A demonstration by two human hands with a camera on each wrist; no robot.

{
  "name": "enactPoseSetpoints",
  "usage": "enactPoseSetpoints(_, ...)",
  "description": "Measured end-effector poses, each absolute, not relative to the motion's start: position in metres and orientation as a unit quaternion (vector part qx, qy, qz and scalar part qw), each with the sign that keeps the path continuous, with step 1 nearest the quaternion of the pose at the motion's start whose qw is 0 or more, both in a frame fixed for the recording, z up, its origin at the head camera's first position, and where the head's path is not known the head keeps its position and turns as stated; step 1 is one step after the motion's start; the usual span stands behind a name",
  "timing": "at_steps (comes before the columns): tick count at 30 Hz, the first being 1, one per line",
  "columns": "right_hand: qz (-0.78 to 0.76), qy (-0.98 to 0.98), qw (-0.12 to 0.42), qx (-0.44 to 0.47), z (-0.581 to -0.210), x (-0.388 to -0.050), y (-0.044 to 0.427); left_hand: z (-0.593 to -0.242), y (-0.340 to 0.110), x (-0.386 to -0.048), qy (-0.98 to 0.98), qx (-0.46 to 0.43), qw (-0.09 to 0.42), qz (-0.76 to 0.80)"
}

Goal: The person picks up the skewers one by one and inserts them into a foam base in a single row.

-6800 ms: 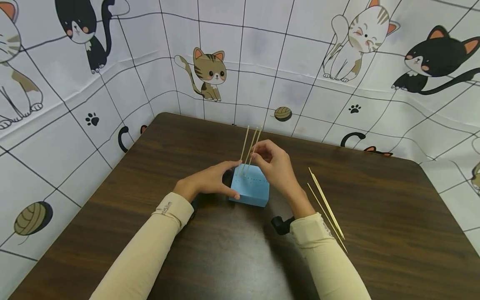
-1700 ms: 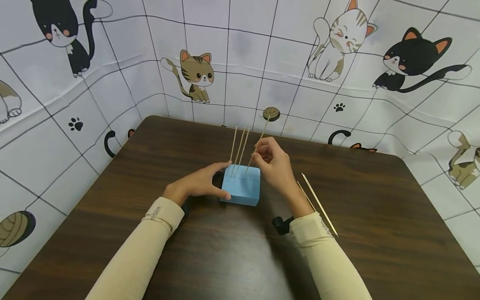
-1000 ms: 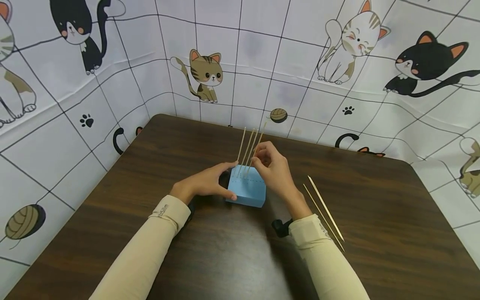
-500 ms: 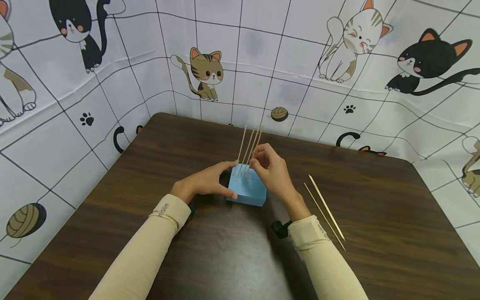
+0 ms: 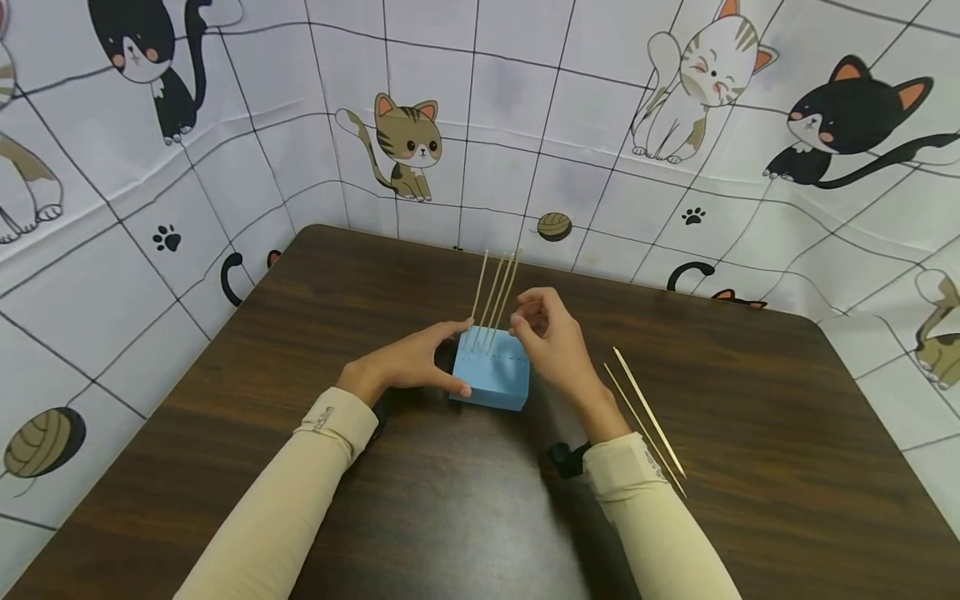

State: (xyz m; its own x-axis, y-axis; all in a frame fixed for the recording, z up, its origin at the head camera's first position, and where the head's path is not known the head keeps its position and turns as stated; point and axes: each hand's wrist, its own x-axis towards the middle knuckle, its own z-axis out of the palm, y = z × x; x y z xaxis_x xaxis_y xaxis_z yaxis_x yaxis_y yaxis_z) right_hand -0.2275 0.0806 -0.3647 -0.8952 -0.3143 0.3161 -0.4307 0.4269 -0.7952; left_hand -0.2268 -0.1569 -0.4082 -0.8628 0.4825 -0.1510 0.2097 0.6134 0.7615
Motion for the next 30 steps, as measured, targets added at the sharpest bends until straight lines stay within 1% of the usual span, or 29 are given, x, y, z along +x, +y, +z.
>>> enactPoseSetpoints(10, 0.478, -0.865, 0.024, 0.147, -0.370, -0.223, 0.132, -0.407, -0.155, -0.226, 0.876, 0.213, 0.170, 0.397)
enactPoseSetpoints(19, 0.413, -0.906, 0.002, 0.092, -0.379, -0.218, 0.179, -0.411, -0.157, -0.226, 0.877, 0.218, 0.163, 0.397)
enactPoseSetpoints(25, 0.381, -0.922, -0.007, 0.070, -0.384, -0.212, 0.204, -0.413, -0.159, -0.227, 0.878, 0.215, 0.161, 0.395)
enactPoseSetpoints(30, 0.358, -0.931, -0.040, 0.061, -0.386, -0.206, 0.225, -0.411, -0.159, -0.227, 0.877, 0.216, 0.165, 0.396)
